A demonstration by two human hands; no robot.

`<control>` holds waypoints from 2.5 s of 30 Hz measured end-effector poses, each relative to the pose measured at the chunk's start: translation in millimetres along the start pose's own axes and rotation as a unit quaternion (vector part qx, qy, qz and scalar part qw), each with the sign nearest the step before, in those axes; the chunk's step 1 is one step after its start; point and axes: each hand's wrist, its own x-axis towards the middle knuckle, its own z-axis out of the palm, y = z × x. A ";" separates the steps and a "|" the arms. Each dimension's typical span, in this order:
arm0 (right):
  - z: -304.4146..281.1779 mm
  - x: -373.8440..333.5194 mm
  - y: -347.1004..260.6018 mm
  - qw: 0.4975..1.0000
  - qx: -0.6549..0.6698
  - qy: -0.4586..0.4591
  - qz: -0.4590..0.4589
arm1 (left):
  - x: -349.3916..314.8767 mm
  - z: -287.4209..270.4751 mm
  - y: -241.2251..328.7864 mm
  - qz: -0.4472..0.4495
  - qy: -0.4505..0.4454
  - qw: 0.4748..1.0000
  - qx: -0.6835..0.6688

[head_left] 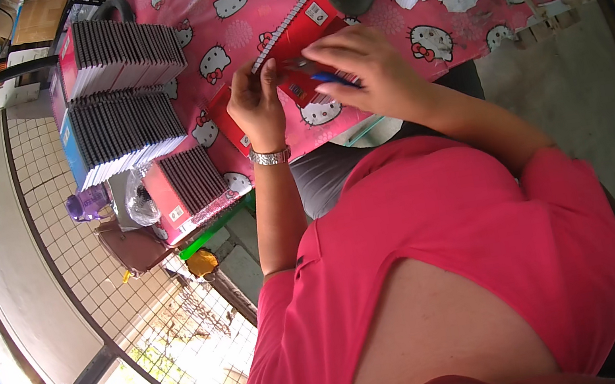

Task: The person applies staples to the corners of small red notebooks using a stapler and then places each stapled notebook onto a stack.

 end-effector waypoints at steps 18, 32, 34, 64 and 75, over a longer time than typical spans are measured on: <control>-6.5 6.0 7.5 0.985 0.147 -0.019 0.084 | -17.9 -30.6 -2.3 -0.037 0.154 0.983 -0.098; -21.4 -50.9 99.5 0.971 0.112 -0.105 0.181 | 18.4 -92.4 -71.5 -0.011 0.034 0.958 0.285; -16.4 -43.9 116.5 0.979 0.107 -0.125 0.121 | 56.1 -38.0 -31.6 -0.126 -0.173 0.969 0.127; 18.8 0.8 12.3 0.715 0.500 0.028 0.488 | -6.2 14.9 14.1 -0.310 0.067 0.892 -0.320; -24.2 31.6 87.7 0.955 0.013 -0.160 0.251 | -37.8 42.9 23.3 0.318 -0.176 0.821 0.441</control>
